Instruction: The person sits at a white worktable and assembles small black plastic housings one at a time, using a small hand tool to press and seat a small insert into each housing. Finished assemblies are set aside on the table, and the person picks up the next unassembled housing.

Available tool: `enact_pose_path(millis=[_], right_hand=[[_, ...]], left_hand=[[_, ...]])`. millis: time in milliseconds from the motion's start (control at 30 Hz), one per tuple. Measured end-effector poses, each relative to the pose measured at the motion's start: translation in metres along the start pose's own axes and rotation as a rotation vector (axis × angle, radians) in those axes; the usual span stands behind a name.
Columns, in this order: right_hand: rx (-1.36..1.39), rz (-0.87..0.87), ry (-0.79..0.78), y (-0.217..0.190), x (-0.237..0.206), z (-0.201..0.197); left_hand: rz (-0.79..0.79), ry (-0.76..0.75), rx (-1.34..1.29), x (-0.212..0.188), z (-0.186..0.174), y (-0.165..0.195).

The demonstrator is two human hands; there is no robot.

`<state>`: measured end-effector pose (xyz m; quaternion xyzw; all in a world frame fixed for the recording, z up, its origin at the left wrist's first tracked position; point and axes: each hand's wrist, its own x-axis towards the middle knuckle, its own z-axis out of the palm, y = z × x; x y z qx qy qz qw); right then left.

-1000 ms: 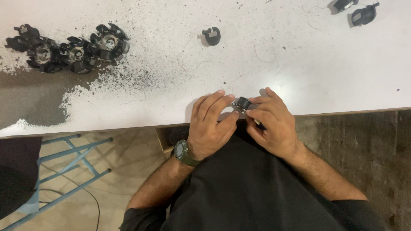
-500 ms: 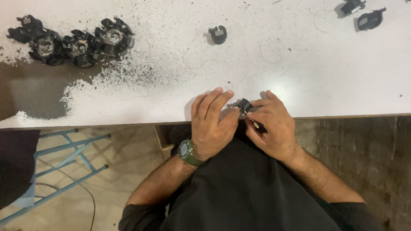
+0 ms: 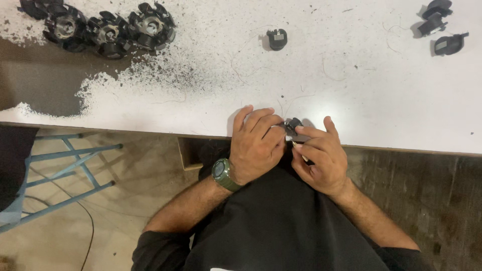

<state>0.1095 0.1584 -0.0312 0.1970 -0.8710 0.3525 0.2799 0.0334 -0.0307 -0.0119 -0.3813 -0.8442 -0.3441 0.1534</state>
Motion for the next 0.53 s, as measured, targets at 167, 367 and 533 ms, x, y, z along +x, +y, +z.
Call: enact_pose_path(millis=[167,367,533], right_hand=[[-0.071,0.03,0.023,0.001,0.001,0.002],[-0.138,0.069,0.035,-0.007,0.009,0.005],[-0.173,0.099,0.004,0.001,0.025,0.009]], left_hand=[[-0.009,-0.024,-0.032,-0.001,0.001,0.0],[-0.004,-0.054,-0.039,-0.003,0.001,-0.002],[-0.046,-0.05,-0.013,-0.003,0.001,-0.004]])
